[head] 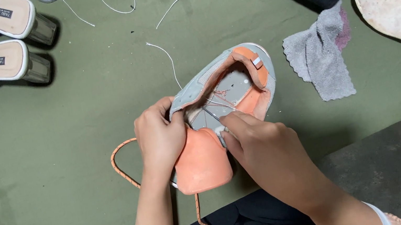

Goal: The person sews the upper part of a gray and orange sneaker using a needle and white thread. They repeatedly insert the needle through the shoe's fabric and pull the thread tight to secure the stitching.

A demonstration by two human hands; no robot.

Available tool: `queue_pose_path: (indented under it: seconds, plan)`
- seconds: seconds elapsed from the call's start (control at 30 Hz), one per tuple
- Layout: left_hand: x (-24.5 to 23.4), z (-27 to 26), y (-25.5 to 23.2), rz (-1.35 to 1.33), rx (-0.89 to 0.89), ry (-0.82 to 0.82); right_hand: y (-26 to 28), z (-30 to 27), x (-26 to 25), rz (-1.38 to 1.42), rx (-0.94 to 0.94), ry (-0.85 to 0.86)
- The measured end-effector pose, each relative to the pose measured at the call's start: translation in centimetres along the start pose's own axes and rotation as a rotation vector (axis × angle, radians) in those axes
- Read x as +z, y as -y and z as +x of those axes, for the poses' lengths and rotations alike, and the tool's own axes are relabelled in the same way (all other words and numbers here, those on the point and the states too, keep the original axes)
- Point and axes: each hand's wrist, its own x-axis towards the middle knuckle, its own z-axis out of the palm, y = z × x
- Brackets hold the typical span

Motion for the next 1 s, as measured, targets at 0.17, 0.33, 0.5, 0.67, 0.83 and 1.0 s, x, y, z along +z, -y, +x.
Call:
queue_pose_path:
  seconds: [0.17,0.33,0.5,0.67,0.83,1.0]
  plan:
    - [0.1,0.0,0.1,0.009,0.005,-0.002,-0.1,0.0,0.1,0.042,-0.022,-0.031]
    - [0.0,-0.2,-0.3,0.027,-0.014,0.003,-0.1,0.1,0.3,0.058,0.005,-0.016]
    - [0.1,-0.4,-0.3,0.056,-0.004,-0.010,0.2,0.0,1.0,0.008,0.057,-0.013]
    - [0.1,-0.2,-0.3,0.079,0.001,-0.017,0.1,0.1,0.6,0.175,0.053,-0.048]
    - [-0.6,0.9,-0.5,0.048,-0.021,0.001,0.5,0.7,0.0,0.265,-0.003,-0.130]
    - [-1.1,3.1,1.0,0.007,-0.027,0.101,2.2,2.6,-3.2,0.370,0.229,0.115]
